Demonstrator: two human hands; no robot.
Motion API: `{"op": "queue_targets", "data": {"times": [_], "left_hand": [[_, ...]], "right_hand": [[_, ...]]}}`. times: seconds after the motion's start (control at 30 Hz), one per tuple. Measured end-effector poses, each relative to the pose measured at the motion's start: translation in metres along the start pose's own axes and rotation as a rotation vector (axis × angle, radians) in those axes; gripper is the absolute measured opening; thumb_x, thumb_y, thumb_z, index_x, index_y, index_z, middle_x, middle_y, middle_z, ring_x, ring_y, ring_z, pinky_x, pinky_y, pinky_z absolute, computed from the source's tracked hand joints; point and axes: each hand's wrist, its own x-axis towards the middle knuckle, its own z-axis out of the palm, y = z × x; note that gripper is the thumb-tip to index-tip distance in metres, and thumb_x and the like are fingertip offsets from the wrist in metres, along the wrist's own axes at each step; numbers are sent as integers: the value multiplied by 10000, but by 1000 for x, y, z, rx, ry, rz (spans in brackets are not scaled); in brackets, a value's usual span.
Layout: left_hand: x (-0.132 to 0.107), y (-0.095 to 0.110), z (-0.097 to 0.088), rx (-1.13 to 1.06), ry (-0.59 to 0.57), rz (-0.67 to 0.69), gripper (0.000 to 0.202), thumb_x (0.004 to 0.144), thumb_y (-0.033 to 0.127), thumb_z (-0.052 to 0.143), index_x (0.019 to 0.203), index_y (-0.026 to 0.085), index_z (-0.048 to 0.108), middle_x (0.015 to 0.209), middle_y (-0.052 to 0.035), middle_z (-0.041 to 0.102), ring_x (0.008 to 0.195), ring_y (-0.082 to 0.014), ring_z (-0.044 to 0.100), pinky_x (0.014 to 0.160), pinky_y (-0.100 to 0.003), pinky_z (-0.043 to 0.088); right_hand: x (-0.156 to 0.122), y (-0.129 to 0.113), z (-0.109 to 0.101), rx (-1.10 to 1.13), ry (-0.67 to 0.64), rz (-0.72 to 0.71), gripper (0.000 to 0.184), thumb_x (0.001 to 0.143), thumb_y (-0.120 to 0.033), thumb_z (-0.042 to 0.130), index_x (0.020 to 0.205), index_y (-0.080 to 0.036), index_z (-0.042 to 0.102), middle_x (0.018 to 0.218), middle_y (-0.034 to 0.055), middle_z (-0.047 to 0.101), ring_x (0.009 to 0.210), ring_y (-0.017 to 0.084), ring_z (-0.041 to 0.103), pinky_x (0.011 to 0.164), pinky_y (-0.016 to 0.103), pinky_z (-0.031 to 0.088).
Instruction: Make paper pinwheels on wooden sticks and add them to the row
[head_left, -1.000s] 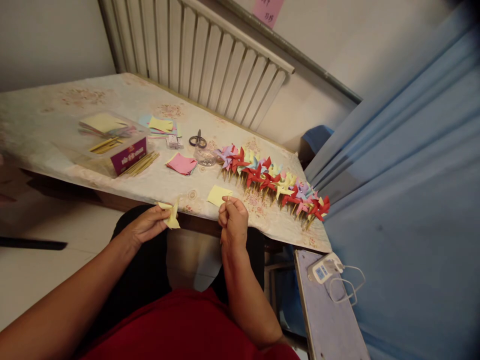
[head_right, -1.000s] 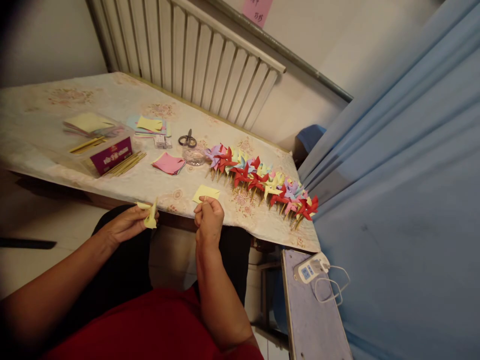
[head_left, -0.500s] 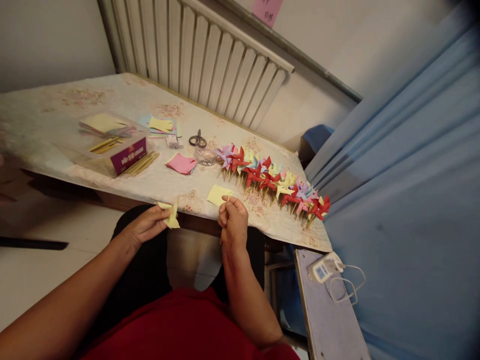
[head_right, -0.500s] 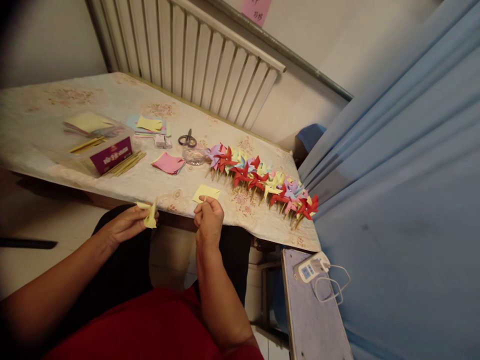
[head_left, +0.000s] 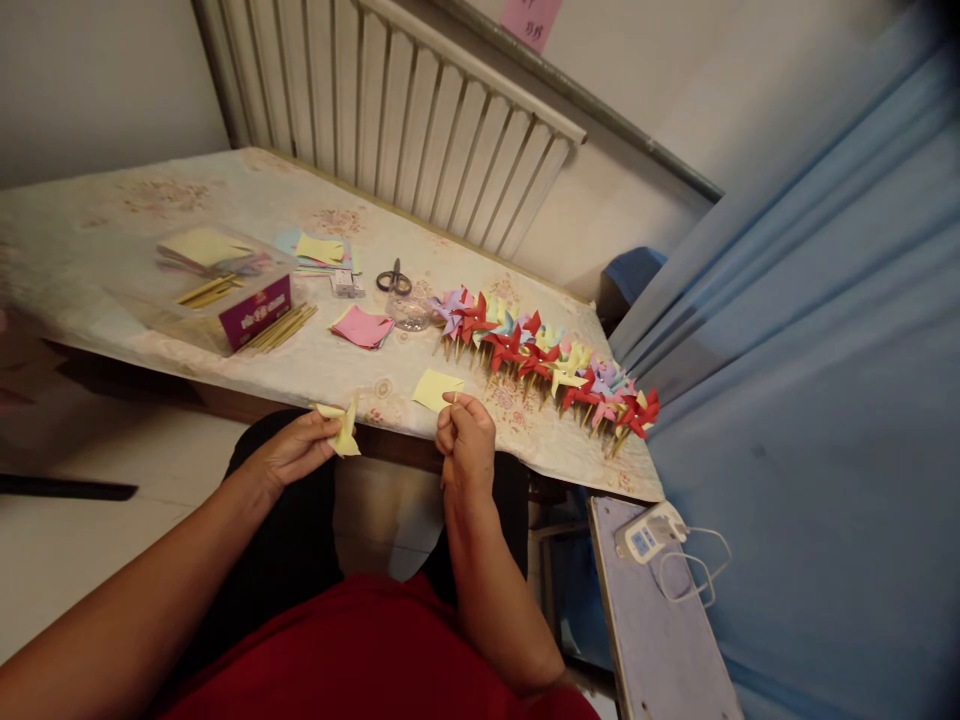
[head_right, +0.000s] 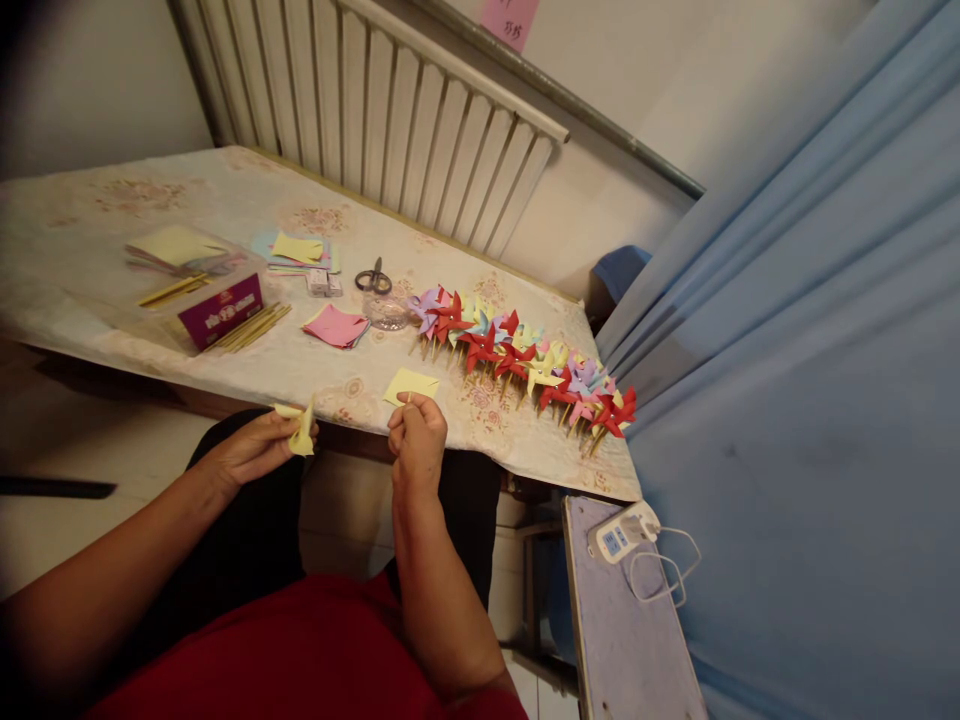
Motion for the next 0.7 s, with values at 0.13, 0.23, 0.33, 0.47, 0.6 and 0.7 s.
{"op": "queue_targets", "data": {"times": [0.13,0.23,0.33,0.47,0.6,0.7], "left_hand": [[2,-1,1,-7,-7,8,281,554,46,870,799,78,735,719,-110,741,597,-188,694,594,-241,580],[4,-2,-1,-11,-31,-2,254,579,41,856,801,78,738,723,-114,742,608,-192,701,602,-239,579],[7,-4,-3,7,-50,-11,220,601,50,847,790,98,744,719,-99,741,620,-186,702,617,-238,578],[7,-5,-1,17,-72,-8,236,595,73,861,802,111,754,724,-87,746,628,-180,696,623,-239,573],[6,-6,3,11,-72,-11,264,583,63,860,822,121,760,744,-82,751,635,-170,692,639,-233,571],[7,-7,4,18,-89,-14,233,593,71,855,798,131,762,747,-80,754,636,-169,691,650,-234,572]], "right_hand": [[0,0,-4,9,4,-17,156,716,-258,563,846,-174,585,509,-100,518,327,18,230,365,183,125],[0,0,-6,8,6,-23,149,724,-280,576,831,-175,582,506,-97,520,324,19,241,364,184,125],[0,0,-7,4,7,-19,153,730,-288,586,833,-175,583,510,-95,526,321,17,245,366,185,122],[0,0,-8,8,16,-17,157,721,-284,592,831,-173,584,508,-95,529,319,16,250,366,184,123],[0,1,-10,6,24,-23,181,707,-299,606,832,-170,590,508,-97,527,321,14,251,366,180,126],[0,2,-11,-5,26,-23,180,716,-306,608,832,-170,590,512,-95,528,324,15,255,367,181,129]]}}
